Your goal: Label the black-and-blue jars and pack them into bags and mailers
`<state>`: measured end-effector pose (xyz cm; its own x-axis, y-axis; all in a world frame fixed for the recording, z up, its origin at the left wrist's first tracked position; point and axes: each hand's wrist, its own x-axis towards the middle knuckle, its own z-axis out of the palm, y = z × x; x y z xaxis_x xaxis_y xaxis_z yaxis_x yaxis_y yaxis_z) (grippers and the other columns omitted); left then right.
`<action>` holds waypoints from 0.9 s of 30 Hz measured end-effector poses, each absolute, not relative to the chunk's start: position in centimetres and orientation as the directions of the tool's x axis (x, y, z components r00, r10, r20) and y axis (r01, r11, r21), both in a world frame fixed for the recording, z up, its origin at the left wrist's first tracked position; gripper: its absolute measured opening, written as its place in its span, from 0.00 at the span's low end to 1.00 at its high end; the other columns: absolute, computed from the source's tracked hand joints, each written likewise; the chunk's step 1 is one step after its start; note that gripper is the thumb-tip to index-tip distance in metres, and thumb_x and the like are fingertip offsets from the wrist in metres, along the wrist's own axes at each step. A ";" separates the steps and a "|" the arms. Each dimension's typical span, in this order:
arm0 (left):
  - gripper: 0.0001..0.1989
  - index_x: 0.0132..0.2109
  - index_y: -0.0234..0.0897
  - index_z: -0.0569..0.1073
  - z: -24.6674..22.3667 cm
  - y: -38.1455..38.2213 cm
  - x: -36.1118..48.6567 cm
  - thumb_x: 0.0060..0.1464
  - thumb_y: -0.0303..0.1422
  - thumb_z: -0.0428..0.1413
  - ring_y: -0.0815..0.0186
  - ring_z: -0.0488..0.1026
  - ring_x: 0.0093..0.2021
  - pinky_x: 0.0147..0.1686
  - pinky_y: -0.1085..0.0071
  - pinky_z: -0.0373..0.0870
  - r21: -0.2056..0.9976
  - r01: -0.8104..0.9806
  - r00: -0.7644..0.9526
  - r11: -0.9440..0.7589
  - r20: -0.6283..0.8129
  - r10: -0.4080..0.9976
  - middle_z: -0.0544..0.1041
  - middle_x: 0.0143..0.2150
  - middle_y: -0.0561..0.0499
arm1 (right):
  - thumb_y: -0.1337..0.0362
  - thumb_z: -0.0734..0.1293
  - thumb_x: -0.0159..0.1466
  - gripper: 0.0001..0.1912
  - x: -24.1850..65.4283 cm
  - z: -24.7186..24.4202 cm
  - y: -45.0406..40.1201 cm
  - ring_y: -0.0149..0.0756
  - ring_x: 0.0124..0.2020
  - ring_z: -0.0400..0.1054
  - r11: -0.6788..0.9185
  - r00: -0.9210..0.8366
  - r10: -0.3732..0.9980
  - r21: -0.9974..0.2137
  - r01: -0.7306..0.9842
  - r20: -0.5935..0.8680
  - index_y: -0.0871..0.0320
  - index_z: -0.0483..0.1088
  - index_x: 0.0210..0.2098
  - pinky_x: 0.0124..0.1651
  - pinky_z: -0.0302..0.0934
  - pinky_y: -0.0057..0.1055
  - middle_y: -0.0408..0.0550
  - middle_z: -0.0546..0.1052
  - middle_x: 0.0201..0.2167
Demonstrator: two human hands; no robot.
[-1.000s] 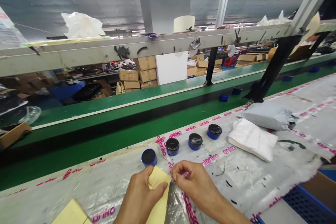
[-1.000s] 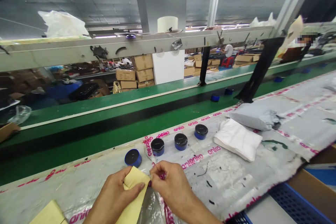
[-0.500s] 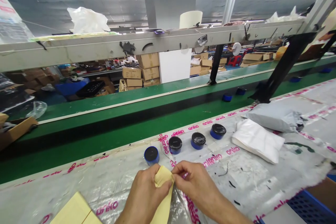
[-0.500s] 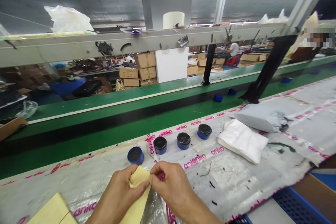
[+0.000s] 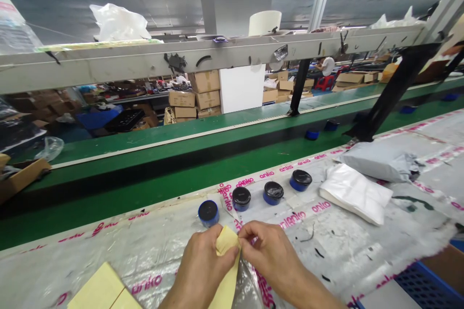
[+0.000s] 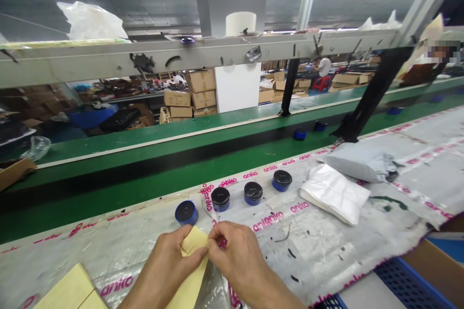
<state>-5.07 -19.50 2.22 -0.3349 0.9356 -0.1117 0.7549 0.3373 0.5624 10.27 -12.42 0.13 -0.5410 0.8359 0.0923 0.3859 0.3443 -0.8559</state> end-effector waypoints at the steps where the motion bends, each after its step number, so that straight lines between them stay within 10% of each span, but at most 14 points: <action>1: 0.14 0.26 0.42 0.57 2.2 -19.5 -5.0 0.53 0.38 0.54 0.65 0.60 0.27 0.28 0.70 0.49 0.551 0.764 -0.336 0.336 -0.105 0.936 0.64 0.23 0.57 | 0.70 0.65 0.57 0.09 10.3 0.1 -12.5 0.37 0.30 0.75 0.353 -0.543 0.834 -0.853 0.385 0.099 0.56 0.78 0.29 0.33 0.62 0.27 0.46 0.82 0.28; 14: 0.09 0.47 0.43 0.72 1.9 -19.7 -4.6 0.59 0.32 0.54 0.51 0.80 0.34 0.28 0.70 0.52 0.339 0.889 -0.308 0.309 -0.056 0.950 0.81 0.30 0.49 | 0.69 0.64 0.56 0.10 9.7 -0.5 -12.8 0.40 0.32 0.75 0.350 -0.554 0.826 -0.867 0.355 0.107 0.54 0.78 0.29 0.40 0.64 0.31 0.45 0.82 0.29; 27: 0.06 0.41 0.42 0.72 2.9 -20.2 -6.0 0.56 0.33 0.57 0.57 0.76 0.31 0.31 0.70 0.58 0.452 0.803 -0.367 0.389 -0.139 0.920 0.79 0.29 0.51 | 0.65 0.68 0.53 0.05 9.8 -0.6 -11.7 0.37 0.36 0.73 -0.166 -0.582 0.796 -0.985 0.054 -0.166 0.59 0.72 0.23 0.39 0.63 0.30 0.50 0.82 0.38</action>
<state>-6.02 -20.20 2.86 -0.3674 0.9196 -0.1393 0.8025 0.3891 0.4522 9.79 -11.68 -0.56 -0.5816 0.7964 -0.1660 0.0541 -0.1657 -0.9847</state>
